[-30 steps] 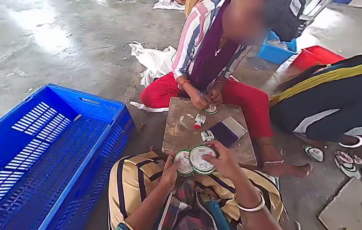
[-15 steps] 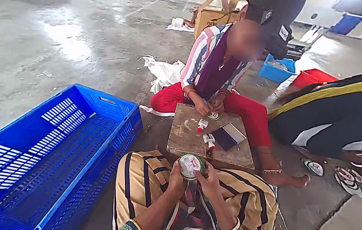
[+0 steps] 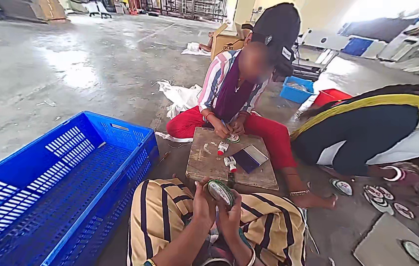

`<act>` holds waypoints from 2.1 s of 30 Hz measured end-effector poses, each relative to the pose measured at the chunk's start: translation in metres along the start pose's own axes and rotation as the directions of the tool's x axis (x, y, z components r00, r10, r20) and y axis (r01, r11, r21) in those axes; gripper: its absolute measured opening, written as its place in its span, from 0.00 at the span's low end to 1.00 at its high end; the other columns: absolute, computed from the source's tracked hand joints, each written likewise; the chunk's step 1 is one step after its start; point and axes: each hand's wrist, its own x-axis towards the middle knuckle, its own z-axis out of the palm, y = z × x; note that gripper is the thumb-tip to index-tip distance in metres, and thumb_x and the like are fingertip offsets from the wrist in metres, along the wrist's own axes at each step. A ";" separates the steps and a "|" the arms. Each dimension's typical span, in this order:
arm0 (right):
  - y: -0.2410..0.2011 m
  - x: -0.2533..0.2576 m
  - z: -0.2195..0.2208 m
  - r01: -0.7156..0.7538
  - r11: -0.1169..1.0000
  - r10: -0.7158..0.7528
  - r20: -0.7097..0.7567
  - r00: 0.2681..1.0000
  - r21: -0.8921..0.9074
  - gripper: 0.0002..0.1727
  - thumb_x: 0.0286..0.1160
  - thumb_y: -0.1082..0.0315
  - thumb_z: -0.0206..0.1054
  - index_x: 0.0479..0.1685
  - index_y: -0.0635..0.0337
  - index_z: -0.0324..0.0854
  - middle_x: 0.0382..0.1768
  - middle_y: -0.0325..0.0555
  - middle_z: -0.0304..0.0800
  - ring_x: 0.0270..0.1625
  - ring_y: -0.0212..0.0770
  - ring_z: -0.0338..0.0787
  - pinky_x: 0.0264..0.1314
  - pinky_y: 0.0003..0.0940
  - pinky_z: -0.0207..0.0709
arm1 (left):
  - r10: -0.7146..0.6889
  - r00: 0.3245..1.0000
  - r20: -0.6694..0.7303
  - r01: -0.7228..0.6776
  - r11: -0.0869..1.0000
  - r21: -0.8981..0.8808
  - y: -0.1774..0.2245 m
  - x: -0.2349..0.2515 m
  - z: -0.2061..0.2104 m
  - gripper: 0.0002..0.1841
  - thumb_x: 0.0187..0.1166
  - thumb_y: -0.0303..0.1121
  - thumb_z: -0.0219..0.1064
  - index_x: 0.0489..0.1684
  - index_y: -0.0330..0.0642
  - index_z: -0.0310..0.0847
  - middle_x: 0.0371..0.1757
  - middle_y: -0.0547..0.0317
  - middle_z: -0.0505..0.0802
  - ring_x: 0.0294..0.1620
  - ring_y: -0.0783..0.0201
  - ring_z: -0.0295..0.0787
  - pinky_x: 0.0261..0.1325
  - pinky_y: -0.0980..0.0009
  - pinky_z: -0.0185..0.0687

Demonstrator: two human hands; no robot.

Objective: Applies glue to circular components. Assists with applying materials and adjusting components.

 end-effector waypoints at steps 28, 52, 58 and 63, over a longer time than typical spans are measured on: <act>0.049 0.184 -0.044 -0.215 0.628 0.402 0.075 0.912 -0.747 0.23 0.80 0.68 0.68 0.71 0.69 0.77 0.58 0.60 0.90 0.58 0.54 0.91 0.65 0.52 0.81 | -0.128 0.963 0.239 -0.233 0.062 0.971 0.058 0.195 -0.003 0.20 0.82 0.30 0.69 0.67 0.28 0.78 0.64 0.35 0.88 0.68 0.45 0.85 0.75 0.51 0.75; 0.019 0.282 -0.079 -0.202 0.285 0.520 -0.026 0.854 -0.937 0.21 0.89 0.57 0.60 0.57 0.71 0.81 0.45 0.65 0.86 0.51 0.59 0.86 0.57 0.61 0.72 | -0.129 0.807 0.576 -0.590 -0.133 0.797 0.048 0.183 -0.007 0.27 0.81 0.27 0.67 0.82 0.38 0.72 0.73 0.39 0.86 0.77 0.37 0.78 0.80 0.46 0.69; 0.026 0.276 -0.058 -0.239 0.191 0.507 -0.113 0.854 -0.952 0.22 0.85 0.57 0.64 0.65 0.68 0.78 0.49 0.66 0.89 0.57 0.64 0.89 0.60 0.63 0.75 | -0.274 0.835 0.478 -0.526 -0.141 0.839 0.046 0.187 -0.005 0.32 0.81 0.26 0.68 0.88 0.40 0.65 0.76 0.42 0.84 0.82 0.40 0.74 0.84 0.48 0.64; 0.014 0.278 -0.053 -0.222 0.234 0.443 -0.099 0.891 -0.947 0.17 0.85 0.60 0.64 0.59 0.66 0.81 0.45 0.66 0.89 0.53 0.65 0.88 0.55 0.65 0.74 | -0.247 0.841 0.482 -0.522 -0.129 0.843 0.047 0.188 -0.008 0.33 0.80 0.27 0.69 0.87 0.36 0.64 0.75 0.41 0.85 0.81 0.40 0.75 0.84 0.48 0.64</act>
